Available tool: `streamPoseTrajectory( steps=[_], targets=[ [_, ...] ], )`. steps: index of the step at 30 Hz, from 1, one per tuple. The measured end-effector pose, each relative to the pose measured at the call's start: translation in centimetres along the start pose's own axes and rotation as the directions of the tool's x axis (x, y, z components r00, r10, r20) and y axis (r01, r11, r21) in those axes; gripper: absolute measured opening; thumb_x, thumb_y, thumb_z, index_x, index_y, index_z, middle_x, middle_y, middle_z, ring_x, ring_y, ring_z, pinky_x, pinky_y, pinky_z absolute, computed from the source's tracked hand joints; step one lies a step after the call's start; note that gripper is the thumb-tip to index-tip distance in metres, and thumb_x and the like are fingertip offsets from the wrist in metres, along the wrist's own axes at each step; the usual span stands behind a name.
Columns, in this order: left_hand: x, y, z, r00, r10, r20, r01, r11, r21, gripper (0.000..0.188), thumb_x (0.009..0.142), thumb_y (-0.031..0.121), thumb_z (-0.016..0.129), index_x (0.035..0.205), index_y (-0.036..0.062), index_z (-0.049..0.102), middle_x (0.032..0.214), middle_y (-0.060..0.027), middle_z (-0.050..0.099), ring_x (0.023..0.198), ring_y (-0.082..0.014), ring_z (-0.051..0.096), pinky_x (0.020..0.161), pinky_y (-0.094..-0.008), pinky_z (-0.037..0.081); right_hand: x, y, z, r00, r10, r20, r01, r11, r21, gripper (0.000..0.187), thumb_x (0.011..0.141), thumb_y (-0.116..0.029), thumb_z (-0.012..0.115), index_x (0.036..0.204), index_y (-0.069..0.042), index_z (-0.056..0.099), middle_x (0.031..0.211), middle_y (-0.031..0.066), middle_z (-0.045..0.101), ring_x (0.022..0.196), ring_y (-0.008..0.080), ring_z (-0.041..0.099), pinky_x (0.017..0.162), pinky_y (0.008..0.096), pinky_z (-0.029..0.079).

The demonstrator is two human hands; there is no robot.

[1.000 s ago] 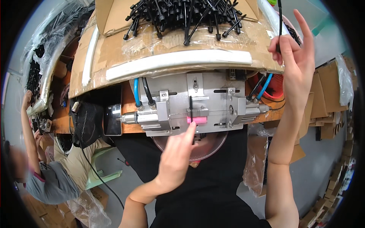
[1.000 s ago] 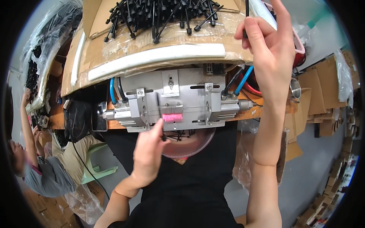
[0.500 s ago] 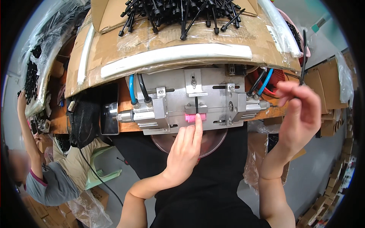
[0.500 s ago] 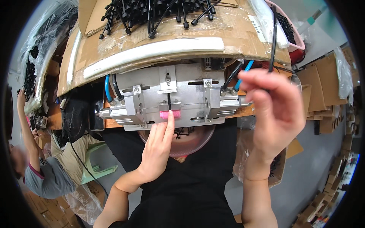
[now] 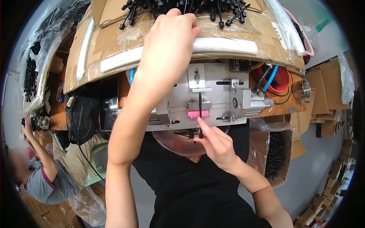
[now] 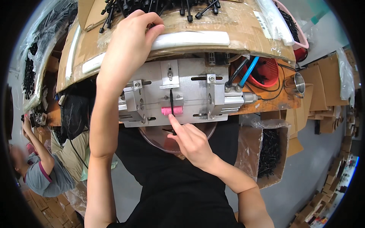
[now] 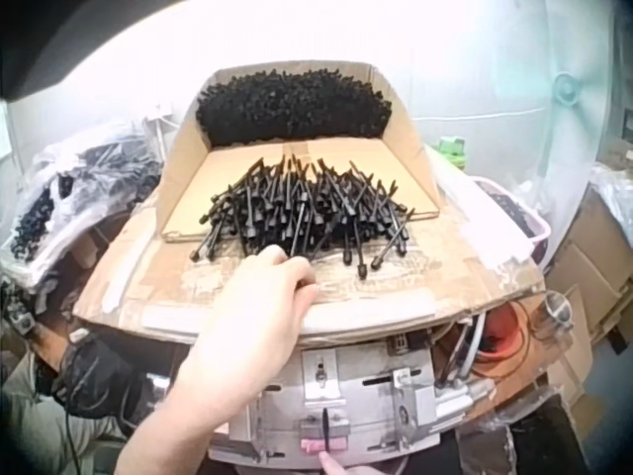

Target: The person repeatedly picks up black cable ties from a cardboard box and places them into a mechanical fixture on a workbench. They manipulate the ties within the machine and then discard the processed items into a clear bowl below. The task is performed continuously throughout the clip.

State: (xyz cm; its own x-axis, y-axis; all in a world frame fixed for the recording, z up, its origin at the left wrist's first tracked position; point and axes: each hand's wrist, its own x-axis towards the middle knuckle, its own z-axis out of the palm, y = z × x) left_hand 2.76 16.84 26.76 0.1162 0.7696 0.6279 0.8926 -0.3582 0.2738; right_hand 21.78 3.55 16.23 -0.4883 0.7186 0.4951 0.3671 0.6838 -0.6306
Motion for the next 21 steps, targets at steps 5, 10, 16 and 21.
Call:
streamPoseTrajectory(
  steps=[5, 10, 16, 21],
  targets=[
    [0.5, -0.6, -2.7, 0.985, 0.042, 0.166, -0.009, 0.981, -0.195, 0.015, 0.082, 0.007, 0.07, 0.096, 0.0031, 0.068, 0.071, -0.0058, 0.054, 0.066, -0.015, 0.051, 0.066, -0.0278, 0.045, 0.3, 0.3, 0.2, 1.0, 0.02, 0.001, -0.02, 1.0, 0.004, 0.067, 0.069, 0.003, 0.079, 0.131, 0.007, 0.054, 0.072, 0.0096, 0.053, 0.06, 0.0212, 0.051, 0.057, 0.033, 0.045],
    [-0.6, -1.1, -5.2, 0.958, -0.017, 0.285, 0.103, 0.952, -0.289, 0.013, 0.082, 0.0, 0.067, 0.095, 0.0033, 0.067, 0.078, -0.0012, 0.05, 0.07, -0.011, 0.047, 0.067, -0.0249, 0.042, 3.1, -0.3, -3.9, 0.989, -0.107, 0.098, 0.115, 0.989, -0.089, 0.061, 0.074, -0.014, 0.08, 0.129, 0.003, 0.057, 0.071, 0.0053, 0.053, 0.063, 0.0183, 0.052, 0.057, 0.0319, 0.045],
    [-4.5, 0.2, -7.8, 0.968, -0.122, 0.217, 0.194, 0.919, -0.345, 0.017, 0.078, -0.004, 0.067, 0.093, 0.0014, 0.068, 0.091, -0.0046, 0.06, 0.072, -0.0117, 0.049, 0.068, -0.0236, 0.041, 17.1, 4.3, -10.2, 0.973, -0.199, -0.114, 0.104, 0.827, -0.553, 0.015, 0.09, -0.008, 0.062, 0.103, -0.005, 0.067, 0.087, 0.0169, 0.068, 0.08, 0.0354, 0.065, 0.07, 0.0401, 0.05],
    [-12.4, 5.5, -5.8, 0.972, -0.227, 0.066, 0.235, 0.952, -0.194, 0.061, 0.066, -0.019, 0.069, 0.121, 0.0076, 0.066, 0.095, -0.0094, 0.06, 0.082, -0.0213, 0.059, 0.07, -0.0311, 0.051, 21.6, 8.8, -13.4, 0.967, -0.16, 0.196, 0.236, 0.852, -0.468, 0.016, 0.09, -0.009, 0.062, 0.105, -0.004, 0.066, 0.08, 0.0144, 0.067, 0.075, 0.0245, 0.066, 0.066, 0.0356, 0.049]
  ],
)
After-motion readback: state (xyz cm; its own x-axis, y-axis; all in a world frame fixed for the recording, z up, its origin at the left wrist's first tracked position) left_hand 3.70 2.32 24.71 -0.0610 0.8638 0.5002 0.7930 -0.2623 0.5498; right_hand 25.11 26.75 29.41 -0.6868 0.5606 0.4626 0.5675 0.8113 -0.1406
